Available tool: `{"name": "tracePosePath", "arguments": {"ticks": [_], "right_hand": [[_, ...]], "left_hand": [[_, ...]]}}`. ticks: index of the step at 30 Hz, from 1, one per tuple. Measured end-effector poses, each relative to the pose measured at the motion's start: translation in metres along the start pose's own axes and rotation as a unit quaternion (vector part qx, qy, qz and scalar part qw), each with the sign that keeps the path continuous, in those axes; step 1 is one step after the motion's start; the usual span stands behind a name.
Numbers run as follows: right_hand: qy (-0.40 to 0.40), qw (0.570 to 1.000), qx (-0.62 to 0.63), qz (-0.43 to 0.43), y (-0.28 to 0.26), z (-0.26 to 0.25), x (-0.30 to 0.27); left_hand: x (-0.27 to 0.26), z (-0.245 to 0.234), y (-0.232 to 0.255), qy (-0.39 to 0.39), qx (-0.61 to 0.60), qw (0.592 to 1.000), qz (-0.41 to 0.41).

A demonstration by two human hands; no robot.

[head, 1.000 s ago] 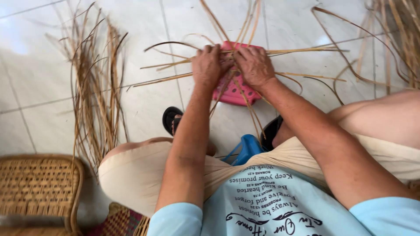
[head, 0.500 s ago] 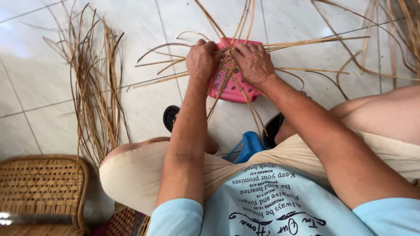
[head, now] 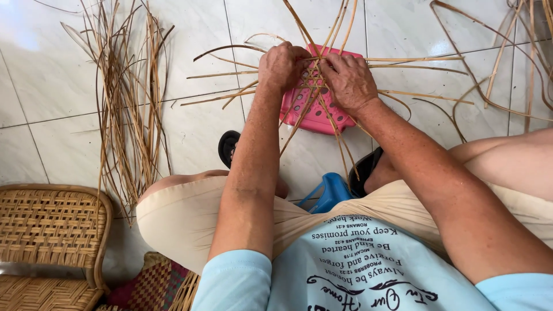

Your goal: Weaving thin bamboo strips through a plastic mold to create the base of a basket.

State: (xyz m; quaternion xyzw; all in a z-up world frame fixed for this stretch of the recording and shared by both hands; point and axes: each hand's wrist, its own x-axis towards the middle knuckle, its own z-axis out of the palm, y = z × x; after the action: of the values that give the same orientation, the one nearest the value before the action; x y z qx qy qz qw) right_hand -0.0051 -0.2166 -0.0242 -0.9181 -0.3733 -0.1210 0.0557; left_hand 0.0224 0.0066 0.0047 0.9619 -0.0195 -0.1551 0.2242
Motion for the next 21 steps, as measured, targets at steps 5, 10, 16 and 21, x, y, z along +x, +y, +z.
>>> {"name": "tracePosePath", "arguments": {"ticks": [5,10,16,21], "right_hand": [[0.009,1.0,0.007,-0.007,0.001,0.0,0.0],[0.006,1.0,0.003,-0.009,0.002,0.003,0.0],[0.026,1.0,0.012,-0.006,0.001,0.0,0.002],[-0.021,0.999,0.037,0.017,0.002,0.002,0.003]], "left_hand": [[0.006,-0.001,-0.004,-0.007,-0.001,1.0,0.024],[0.005,0.001,-0.009,0.015,0.02,0.998,0.062],[-0.006,0.004,0.009,0.047,0.058,0.99,0.117],[-0.004,0.017,0.003,0.09,0.025,0.989,0.118]]}}
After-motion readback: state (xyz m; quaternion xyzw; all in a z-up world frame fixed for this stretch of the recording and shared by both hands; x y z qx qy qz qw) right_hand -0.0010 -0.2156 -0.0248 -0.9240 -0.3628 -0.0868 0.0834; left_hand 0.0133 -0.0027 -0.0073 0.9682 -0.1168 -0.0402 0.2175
